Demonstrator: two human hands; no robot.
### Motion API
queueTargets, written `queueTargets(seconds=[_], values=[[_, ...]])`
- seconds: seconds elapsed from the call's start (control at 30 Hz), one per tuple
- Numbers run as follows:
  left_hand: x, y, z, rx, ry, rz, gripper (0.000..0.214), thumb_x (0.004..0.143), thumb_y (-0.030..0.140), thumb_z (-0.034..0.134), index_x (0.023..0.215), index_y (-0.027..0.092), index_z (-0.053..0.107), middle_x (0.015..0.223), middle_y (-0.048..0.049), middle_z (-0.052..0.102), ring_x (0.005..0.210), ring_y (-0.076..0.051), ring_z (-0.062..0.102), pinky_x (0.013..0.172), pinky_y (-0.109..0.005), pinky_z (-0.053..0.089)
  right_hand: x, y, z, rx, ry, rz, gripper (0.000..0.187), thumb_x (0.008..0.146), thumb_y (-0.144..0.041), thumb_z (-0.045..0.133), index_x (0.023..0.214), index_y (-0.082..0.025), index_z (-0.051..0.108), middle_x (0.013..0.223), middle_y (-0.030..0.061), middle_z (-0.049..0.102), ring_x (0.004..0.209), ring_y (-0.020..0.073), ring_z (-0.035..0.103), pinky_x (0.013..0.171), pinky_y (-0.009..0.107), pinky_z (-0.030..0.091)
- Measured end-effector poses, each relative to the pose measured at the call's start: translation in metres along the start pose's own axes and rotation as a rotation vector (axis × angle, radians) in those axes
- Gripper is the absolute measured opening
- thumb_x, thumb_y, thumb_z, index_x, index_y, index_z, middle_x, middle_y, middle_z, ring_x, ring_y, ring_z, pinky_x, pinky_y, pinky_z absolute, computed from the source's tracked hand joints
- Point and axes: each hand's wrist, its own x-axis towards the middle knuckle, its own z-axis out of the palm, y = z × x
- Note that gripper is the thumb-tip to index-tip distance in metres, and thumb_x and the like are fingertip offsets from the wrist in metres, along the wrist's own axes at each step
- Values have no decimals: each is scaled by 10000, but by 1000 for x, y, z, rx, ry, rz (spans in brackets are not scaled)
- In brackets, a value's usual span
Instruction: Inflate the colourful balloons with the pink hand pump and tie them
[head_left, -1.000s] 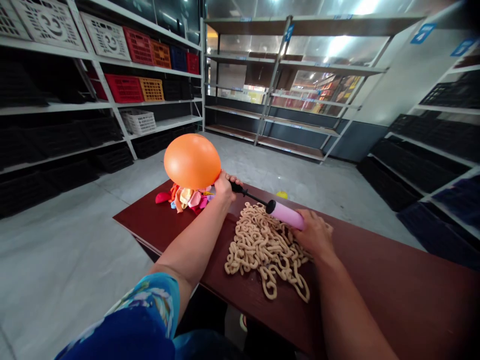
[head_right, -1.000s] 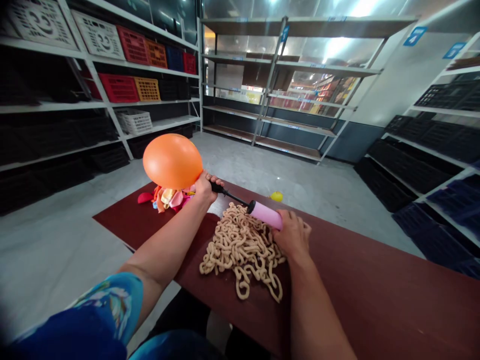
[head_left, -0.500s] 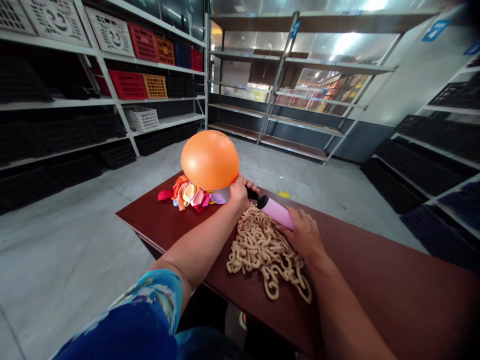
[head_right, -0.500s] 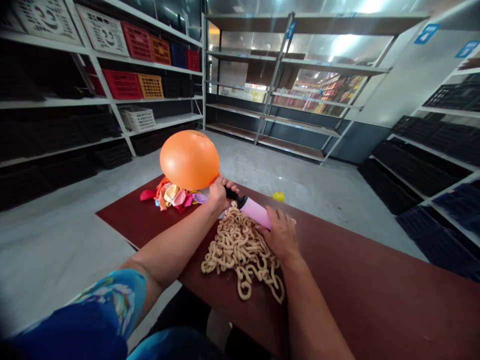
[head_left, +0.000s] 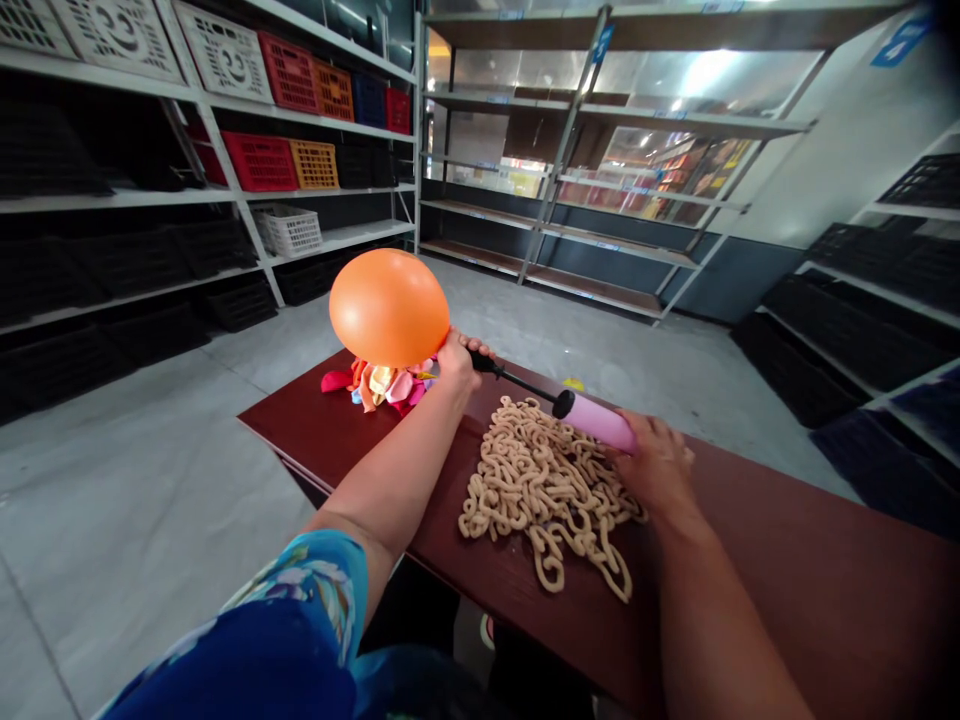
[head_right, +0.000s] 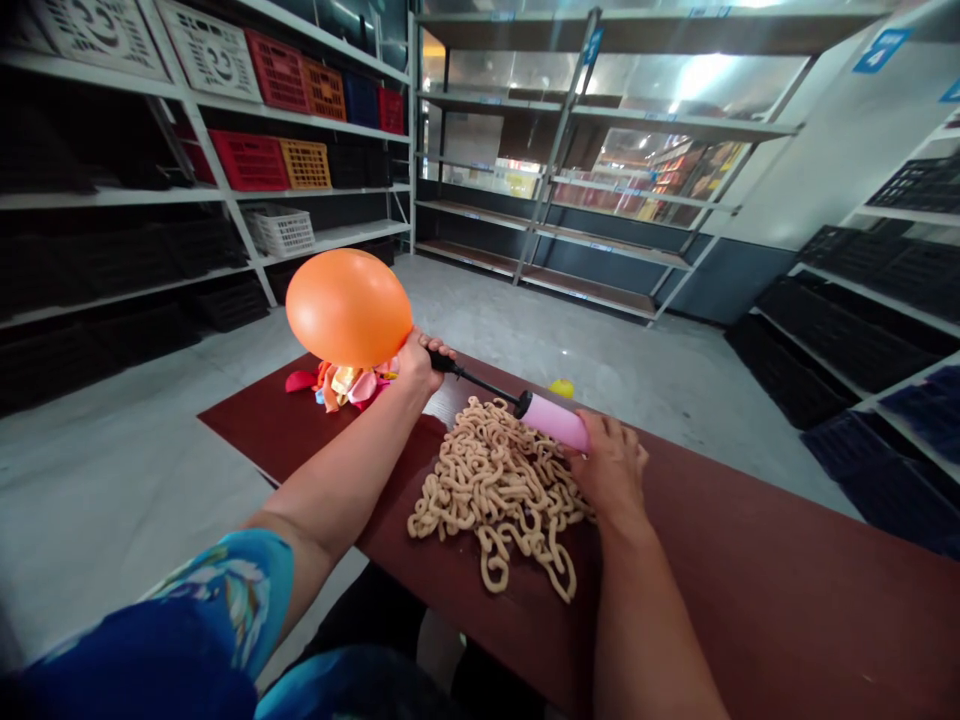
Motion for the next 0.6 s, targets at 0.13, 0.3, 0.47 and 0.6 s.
queueTargets(seconds=[0.13,0.3,0.47,0.6], values=[[-9,-8,3,-12,-6,-24,353,818,396,421,568,191,279,436,44,316,381,-96,381,461,-251,366,-1,-12,2,16,-26,-62,512,746,-365,546,1233,-278,415,1101,85,505,965,276,420,737,392,345],[-23,-29,8,-5,-43,-120,381,812,410,444,559,186,269,445,42,313,394,-89,390,481,-245,386,-3,-32,3,84,-54,-163,590,778,-403,505,1316,-250,316,1104,104,500,953,267,429,764,388,349],[-24,-38,6,40,-72,-147,377,803,411,453,560,184,274,451,38,330,399,-94,402,484,-250,395,-2,-38,4,153,-66,-248,569,803,-401,469,1321,-230,309,1126,95,505,996,246,441,843,386,337],[-18,-27,3,36,-65,-112,375,792,415,472,565,186,280,447,40,331,403,-97,407,486,-255,395,1,-26,6,130,-102,-216,529,797,-380,477,1295,-256,349,1153,75,509,1001,240,440,809,372,350]])
